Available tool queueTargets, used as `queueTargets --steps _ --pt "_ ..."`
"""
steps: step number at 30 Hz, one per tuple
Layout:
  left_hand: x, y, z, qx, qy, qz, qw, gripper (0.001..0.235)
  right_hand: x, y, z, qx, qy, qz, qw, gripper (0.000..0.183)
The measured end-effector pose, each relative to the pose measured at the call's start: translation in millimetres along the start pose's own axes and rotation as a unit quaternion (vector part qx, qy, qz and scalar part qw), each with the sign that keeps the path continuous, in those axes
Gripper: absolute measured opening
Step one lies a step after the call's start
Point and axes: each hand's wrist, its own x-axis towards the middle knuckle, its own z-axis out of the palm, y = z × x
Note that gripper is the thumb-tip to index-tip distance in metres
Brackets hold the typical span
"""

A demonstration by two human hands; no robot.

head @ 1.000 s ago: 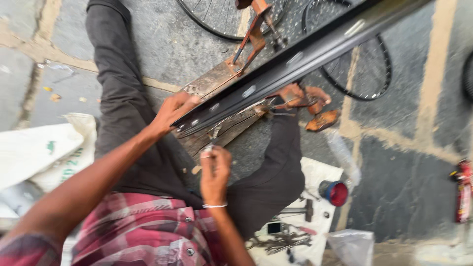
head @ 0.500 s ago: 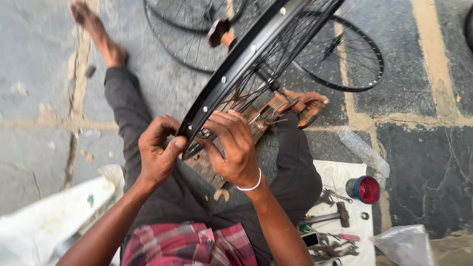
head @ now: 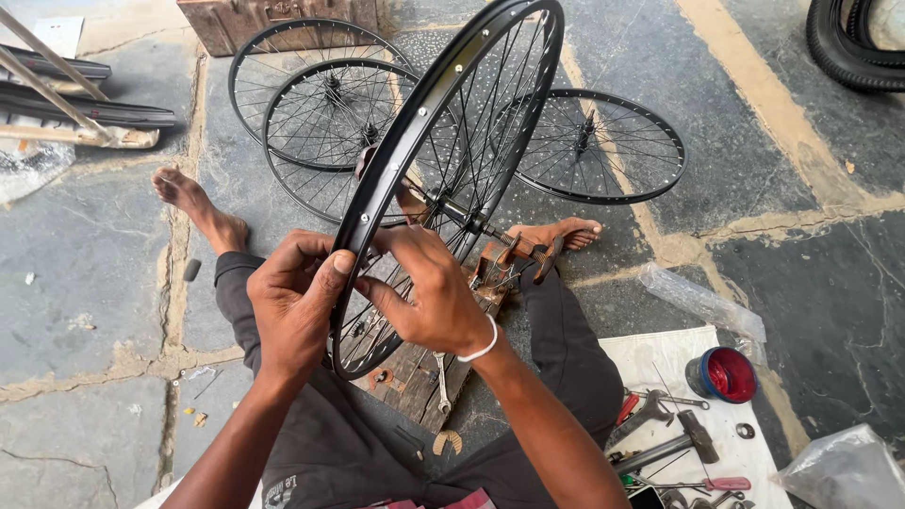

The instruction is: The person sits on the floor and uses a small metal tool to repeatedly tap and adjust the rim of a bicycle wheel. The wheel is held in a wooden stand, and the person rotates it to access different sections while working.

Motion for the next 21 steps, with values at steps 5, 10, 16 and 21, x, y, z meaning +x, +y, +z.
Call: queueTargets --steps 5,10,16,21 --pt "4 6 5 0.007 0.019 -0.067 0.998 0.017 3 3 1 0.023 0.024 0.007 0.999 0.034" --pt "3 8 5 0.012 0.021 -0.079 0.997 0.02 -3 -2 15 0.014 0.098 -0.009 0.995 0.032" --pt "7 9 6 0.036 0.02 -0.086 0.995 0.024 3 9 22 -0.084 0.125 -0.062 0.987 0.025" --pt "4 14 7 0.081 0.031 -0.113 0.99 0.029 7 3 23 -0.101 0.165 -0.112 0.975 0.028"
